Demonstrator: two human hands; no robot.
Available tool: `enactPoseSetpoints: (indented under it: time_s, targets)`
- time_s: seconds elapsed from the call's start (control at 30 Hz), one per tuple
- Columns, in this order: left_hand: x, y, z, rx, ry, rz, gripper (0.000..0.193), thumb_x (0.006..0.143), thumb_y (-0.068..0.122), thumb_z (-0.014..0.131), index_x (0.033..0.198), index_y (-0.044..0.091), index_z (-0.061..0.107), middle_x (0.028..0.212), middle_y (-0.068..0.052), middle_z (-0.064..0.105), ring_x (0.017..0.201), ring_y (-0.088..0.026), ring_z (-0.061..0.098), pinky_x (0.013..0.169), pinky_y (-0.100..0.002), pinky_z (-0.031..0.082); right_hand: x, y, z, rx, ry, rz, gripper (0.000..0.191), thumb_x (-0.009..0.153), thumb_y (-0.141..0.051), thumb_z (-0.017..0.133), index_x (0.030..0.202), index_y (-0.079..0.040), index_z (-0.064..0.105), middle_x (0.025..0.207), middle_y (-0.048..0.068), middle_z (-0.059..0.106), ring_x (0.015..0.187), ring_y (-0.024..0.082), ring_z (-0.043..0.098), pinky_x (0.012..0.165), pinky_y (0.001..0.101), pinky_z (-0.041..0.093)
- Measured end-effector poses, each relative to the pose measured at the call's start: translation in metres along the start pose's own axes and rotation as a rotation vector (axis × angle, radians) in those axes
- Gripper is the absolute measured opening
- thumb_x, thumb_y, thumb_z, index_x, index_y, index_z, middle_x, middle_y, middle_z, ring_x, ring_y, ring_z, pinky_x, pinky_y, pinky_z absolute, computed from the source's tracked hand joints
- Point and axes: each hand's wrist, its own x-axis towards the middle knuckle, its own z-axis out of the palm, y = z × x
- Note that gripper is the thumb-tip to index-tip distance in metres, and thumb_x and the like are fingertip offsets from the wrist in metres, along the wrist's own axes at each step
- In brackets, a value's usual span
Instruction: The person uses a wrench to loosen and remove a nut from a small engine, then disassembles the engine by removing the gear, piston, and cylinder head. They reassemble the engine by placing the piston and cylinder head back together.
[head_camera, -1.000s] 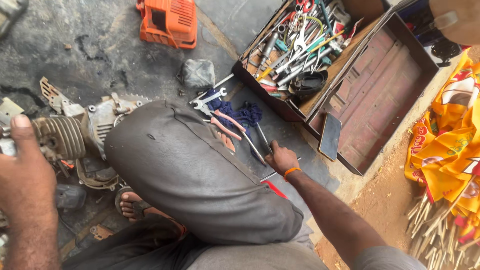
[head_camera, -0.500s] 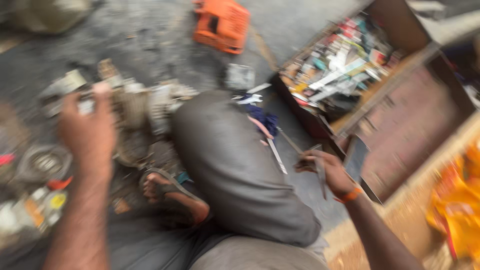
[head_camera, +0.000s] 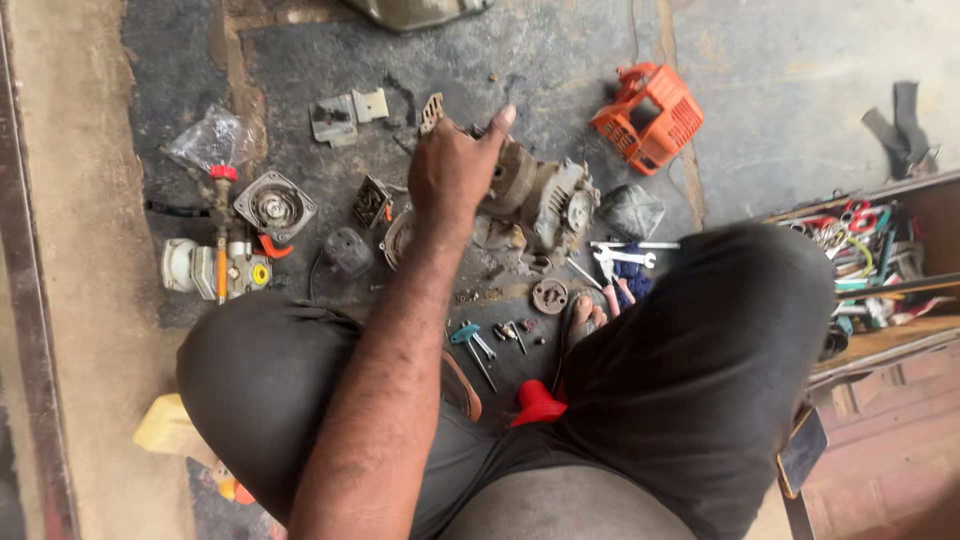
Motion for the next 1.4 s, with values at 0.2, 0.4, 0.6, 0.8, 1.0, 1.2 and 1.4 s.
enactPoseSetpoints:
  time_s: [0.2, 0.4, 0.6, 0.8, 1.0, 1.2, 1.4]
  targets:
    - [-0.001, 0.022, -0.009, -0.026, -0.029, -0.097, 0.069, 0.082, 0.075, 0.069, 0.094, 0.007, 0.069, 0.088, -0.008, 0.071, 0.076, -0.021, 0.066, 0.065, -0.038, 0.054, -0.011, -0.068, 0.026, -0.029, -0.035, -0.143, 0.015, 0.116, -0.016, 0.058, 0.117, -0.001, 0.055, 0.091, 0.007, 0.053, 0.076, 0.013, 0.047, 0.066, 0.0271, 0.039]
    - [0.017, 0.026, -0.005, 0.024, 0.135, 0.068, 0.068, 0.084, 0.071, 0.070, 0.106, 0.007, 0.069, 0.092, -0.009, 0.072, 0.077, -0.022, 0.066, 0.064, -0.037, 0.054, 0.007, -0.097, 0.080, -0.078, -0.221, -0.136, 0.015, 0.114, -0.014, 0.059, 0.115, -0.001, 0.051, 0.084, 0.003, 0.048, 0.068, 0.007, 0.043, 0.058, 0.0219, 0.035]
    - [0.023, 0.030, 0.012, 0.021, 0.160, 0.068, 0.071, 0.086, 0.070, 0.068, 0.114, 0.005, 0.068, 0.097, -0.012, 0.070, 0.073, -0.023, 0.066, 0.054, -0.035, 0.054, -0.020, -0.092, 0.117, -0.086, -0.410, 0.159, 0.020, 0.107, -0.016, 0.057, 0.123, -0.004, 0.056, 0.085, 0.000, 0.054, 0.067, 0.005, 0.049, 0.052, 0.0197, 0.036]
    - [0.041, 0.021, 0.001, -0.017, 0.127, -0.038, 0.066, 0.090, 0.073, 0.062, 0.101, 0.010, 0.073, 0.086, -0.006, 0.072, 0.072, -0.017, 0.069, 0.056, -0.032, 0.051, -0.061, -0.048, 0.125, -0.118, -0.453, 0.439, 0.031, 0.108, -0.023, 0.052, 0.126, 0.000, 0.062, 0.076, 0.001, 0.058, 0.060, 0.007, 0.047, 0.048, 0.0213, 0.037]
    - [0.049, 0.015, 0.017, -0.038, 0.198, -0.019, 0.073, 0.085, 0.074, 0.064, 0.109, 0.005, 0.071, 0.084, -0.010, 0.072, 0.068, -0.018, 0.070, 0.053, -0.033, 0.057, -0.066, -0.024, 0.102, -0.104, -0.377, 0.086, 0.037, 0.111, -0.023, 0.050, 0.143, -0.006, 0.057, 0.077, -0.003, 0.055, 0.063, 0.003, 0.046, 0.053, 0.0181, 0.037]
    - [0.051, 0.014, 0.020, -0.028, 0.296, 0.027, 0.079, 0.083, 0.077, 0.064, 0.109, 0.004, 0.071, 0.084, -0.011, 0.073, 0.068, -0.019, 0.070, 0.053, -0.034, 0.057, -0.060, -0.047, 0.130, -0.322, -0.418, 0.143, 0.042, 0.107, -0.023, 0.055, 0.144, -0.005, 0.060, 0.077, -0.006, 0.052, 0.067, 0.003, 0.043, 0.055, 0.0201, 0.036]
    - [0.050, 0.014, 0.022, -0.041, 0.242, 0.018, 0.074, 0.085, 0.078, 0.061, 0.099, 0.006, 0.071, 0.076, -0.007, 0.071, 0.062, -0.016, 0.069, 0.049, -0.032, 0.056, -0.069, -0.086, 0.115, -0.083, -0.118, -0.227, 0.047, 0.114, -0.037, 0.054, 0.147, -0.003, 0.057, 0.083, -0.010, 0.052, 0.072, 0.000, 0.043, 0.061, 0.0136, 0.034]
